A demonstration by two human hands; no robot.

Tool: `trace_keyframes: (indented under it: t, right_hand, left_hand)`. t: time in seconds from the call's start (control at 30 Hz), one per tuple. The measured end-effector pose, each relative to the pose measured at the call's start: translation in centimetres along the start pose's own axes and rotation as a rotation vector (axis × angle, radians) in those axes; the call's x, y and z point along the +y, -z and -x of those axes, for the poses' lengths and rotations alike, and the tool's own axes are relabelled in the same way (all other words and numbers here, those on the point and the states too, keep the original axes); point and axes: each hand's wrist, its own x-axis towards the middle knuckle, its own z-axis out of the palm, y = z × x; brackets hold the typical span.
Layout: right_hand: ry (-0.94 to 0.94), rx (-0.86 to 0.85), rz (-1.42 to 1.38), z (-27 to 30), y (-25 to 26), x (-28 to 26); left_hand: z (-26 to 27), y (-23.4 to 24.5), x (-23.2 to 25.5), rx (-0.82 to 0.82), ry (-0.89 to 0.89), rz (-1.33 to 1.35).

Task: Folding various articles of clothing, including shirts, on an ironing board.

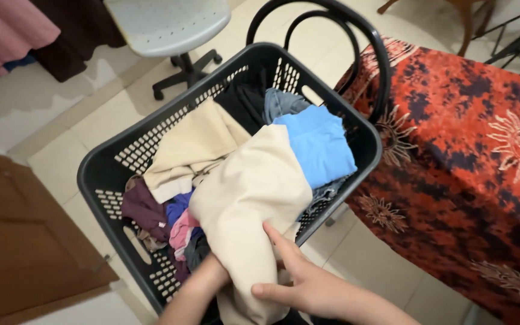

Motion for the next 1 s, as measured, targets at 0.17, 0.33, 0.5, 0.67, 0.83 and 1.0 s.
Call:
trace_keyframes:
  t: [0.17, 0.33, 0.5, 0.67, 0.83, 1.0]
  right_hand:
    - [-0.056, -0.016, 0.149, -2.2, -0.2, 0.8]
    - [-0.041, -0.072, 0.221, -1.7, -0.8, 1.4]
    - [-0.107, -0.032, 0.086, -1.1, 0.1, 1.4]
    - [-0.146, 0.022, -0.008, 0.0, 1.0, 1.7]
    - [-0.093, 0.006, -0.127, -0.4, 1.6, 2.7]
    - [-0.149, 0.108, -0.148, -0.7, 2.0, 0.4]
  left_hand:
    - [-3.8, 7.5, -1.5, -0.017, 0.045, -0.263]
    - [-13.1, 9.3, -14.5, 0.412, 0.082, -0.384]
    - [-13.7, 11.8, -13.2, 0.503, 0.157, -0.409]
    - [-13.9, 12.0, -10.4, 0.593, 0.454, 0.191]
    - [-15.3, 10.2, -7.3, 0.465, 0.364, 0.327]
    - [-14.0, 6.0, -3.6, 0.718, -0.177, -0.095]
